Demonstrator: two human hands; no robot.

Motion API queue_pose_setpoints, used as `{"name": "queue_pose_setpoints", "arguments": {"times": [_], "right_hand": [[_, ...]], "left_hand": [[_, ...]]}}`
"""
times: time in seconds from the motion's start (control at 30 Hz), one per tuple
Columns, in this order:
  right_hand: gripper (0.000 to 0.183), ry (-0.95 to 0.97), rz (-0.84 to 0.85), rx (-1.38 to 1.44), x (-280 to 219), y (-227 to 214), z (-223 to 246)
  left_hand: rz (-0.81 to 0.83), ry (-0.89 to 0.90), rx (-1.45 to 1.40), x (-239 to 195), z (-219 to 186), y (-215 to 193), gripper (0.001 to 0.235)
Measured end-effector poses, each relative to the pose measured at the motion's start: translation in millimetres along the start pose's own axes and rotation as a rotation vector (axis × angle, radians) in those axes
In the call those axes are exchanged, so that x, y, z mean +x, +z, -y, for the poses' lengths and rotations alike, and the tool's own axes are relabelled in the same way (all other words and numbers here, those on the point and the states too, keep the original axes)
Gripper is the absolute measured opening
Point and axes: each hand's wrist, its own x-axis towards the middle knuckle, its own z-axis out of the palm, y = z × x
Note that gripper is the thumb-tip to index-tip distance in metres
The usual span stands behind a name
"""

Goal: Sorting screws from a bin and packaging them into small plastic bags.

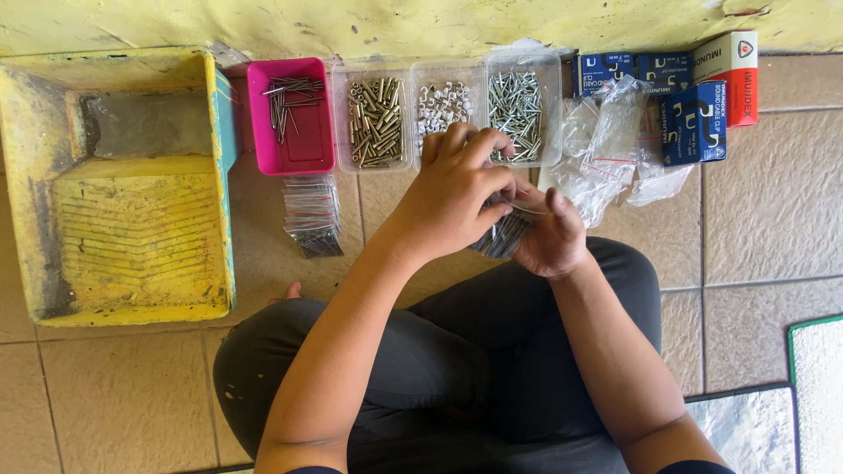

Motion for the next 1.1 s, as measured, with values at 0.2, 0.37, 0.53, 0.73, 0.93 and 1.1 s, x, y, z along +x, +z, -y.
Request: {"name": "queue_pose_setpoints", "arguments": {"times": [0.2,0.37,0.53,0.73,0.93,1.1], "right_hand": [[0.075,0.107,0.037,-0.047,-7.3,-19.4,-11.8],[0.069,0.164,0.069,-0.076,-9.7,9.9,-4.3],[0.078,0.304,0.150,-0.065,-17.3,5.2,-1.5],[0.081,0.348,0.168,-0.111,-27.8,22.3,0.6],[0.087,0.328,0.167,-0.223,-19.3,32.5,0.6],[0.090,0.296,0.144,-0.239,-12.4,24.3,-5.3]], "left_hand": [[0.081,-0.159,-0.052,-3.3,18.4,7.2,0.018],[0.098,-0.293,-0.070,-7.6,16.4,-7.6,0.026],[0.207,-0.429,-0.056,-15.5,-1.8,-19.7,0.024],[0.134,-0.518,0.014,-34.8,-15.6,-27.5,0.035],[0.088,-0.728,-0.077,-79.5,-15.6,-13.8,0.029],[-0.100,-0.721,-0.330,-83.5,4.5,10.2,0.018]]}}
